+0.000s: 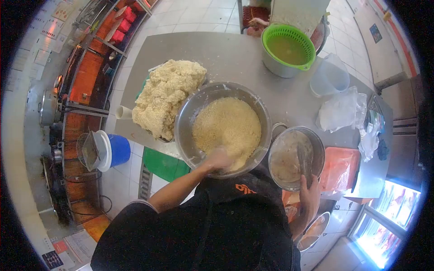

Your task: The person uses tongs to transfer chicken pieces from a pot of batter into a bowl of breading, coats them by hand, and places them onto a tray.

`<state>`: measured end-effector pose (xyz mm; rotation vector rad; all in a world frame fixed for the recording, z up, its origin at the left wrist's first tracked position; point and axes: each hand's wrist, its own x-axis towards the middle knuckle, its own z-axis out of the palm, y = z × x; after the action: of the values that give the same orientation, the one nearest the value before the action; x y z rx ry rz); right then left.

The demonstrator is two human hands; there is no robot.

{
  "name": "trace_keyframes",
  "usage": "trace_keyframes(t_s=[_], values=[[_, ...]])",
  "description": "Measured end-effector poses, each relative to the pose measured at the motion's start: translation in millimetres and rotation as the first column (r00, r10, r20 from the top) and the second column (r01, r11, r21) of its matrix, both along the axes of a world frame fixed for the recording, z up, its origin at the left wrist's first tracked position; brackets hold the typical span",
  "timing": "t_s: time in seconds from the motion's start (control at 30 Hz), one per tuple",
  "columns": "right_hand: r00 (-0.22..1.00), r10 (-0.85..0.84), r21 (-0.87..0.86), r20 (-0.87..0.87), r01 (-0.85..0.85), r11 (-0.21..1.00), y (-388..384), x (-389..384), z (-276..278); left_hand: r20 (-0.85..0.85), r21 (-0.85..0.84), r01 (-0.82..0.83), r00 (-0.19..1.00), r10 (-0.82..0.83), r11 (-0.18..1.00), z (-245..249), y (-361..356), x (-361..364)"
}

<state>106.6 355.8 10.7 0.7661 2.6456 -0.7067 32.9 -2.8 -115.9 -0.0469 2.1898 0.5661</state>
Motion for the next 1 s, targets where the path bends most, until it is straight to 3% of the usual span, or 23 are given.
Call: trace_keyframes(t_s=[0.1,0.17,0.23,0.3,0.4,0.53,0.6,0.67,0.73,0.9,0.93,1.0], values=[[1.0,0.013,0.008,0.0,-0.013,1.0,2.6,-0.8,1.9,-0.154,0.181,0.159,0.979,-0.131,0.971,25.3,-11.4,-23.3],[0.999,0.016,-0.002,0.03,-0.016,1.0,2.1,-3.7,4.8,-0.382,0.08,-0.051,0.921,0.078,0.995,36.6,0.1,-24.1],[0.998,0.008,-0.006,0.058,-0.008,1.0,1.0,-8.6,4.8,-0.551,-0.103,-0.073,0.834,0.004,0.992,23.9,12.8,-29.0],[0.998,0.013,-0.043,0.058,-0.01,0.999,-1.6,-13.1,9.6,-0.579,-0.402,0.097,0.744,-0.335,0.911,-5.9,24.3,-40.1],[0.998,0.046,0.008,-0.031,-0.046,0.999,3.2,-10.5,7.0,-0.667,-0.226,-0.027,0.733,-0.135,0.974,-2.4,35.8,-50.5],[0.999,0.021,-0.032,-0.048,-0.023,0.999,2.6,-8.6,15.6,-0.639,-0.19,0.041,0.753,-0.155,0.981,-5.3,34.5,-61.0],[1.0,0.017,-0.043,-0.015,-0.017,0.999,3.9,-10.9,11.3,-0.713,-0.192,0.056,0.678,-0.178,0.98,-30.8,27.9,-63.0],[1.0,0.019,-0.044,-0.013,-0.019,0.999,1.7,-9.7,5.7,-0.711,-0.131,0.002,0.697,-0.096,0.991,-86.8,2.6,-55.4],[0.999,-0.003,-0.017,-0.042,0.003,1.0,0.3,-3.9,0.7,-0.656,-0.142,0.061,0.741,-0.14,0.988,-91.9,-7.7,-64.4],[0.999,0.03,-0.028,-0.026,-0.03,0.999,1.3,-1.4,-1.9,-0.278,-0.23,0.395,0.849,-0.449,0.889,5.8,13.8,-60.4],[0.999,0.036,-0.035,-0.009,-0.036,0.999,-1.4,-2.4,2.3,-0.436,-0.321,0.36,0.765,-0.474,0.876,2.8,9.2,-54.8],[0.999,0.053,-0.059,0.002,-0.053,0.997,-4.2,-7.4,12.3,-0.69,-0.477,0.249,0.488,-0.534,0.843,-13.2,-1.9,-52.8]])
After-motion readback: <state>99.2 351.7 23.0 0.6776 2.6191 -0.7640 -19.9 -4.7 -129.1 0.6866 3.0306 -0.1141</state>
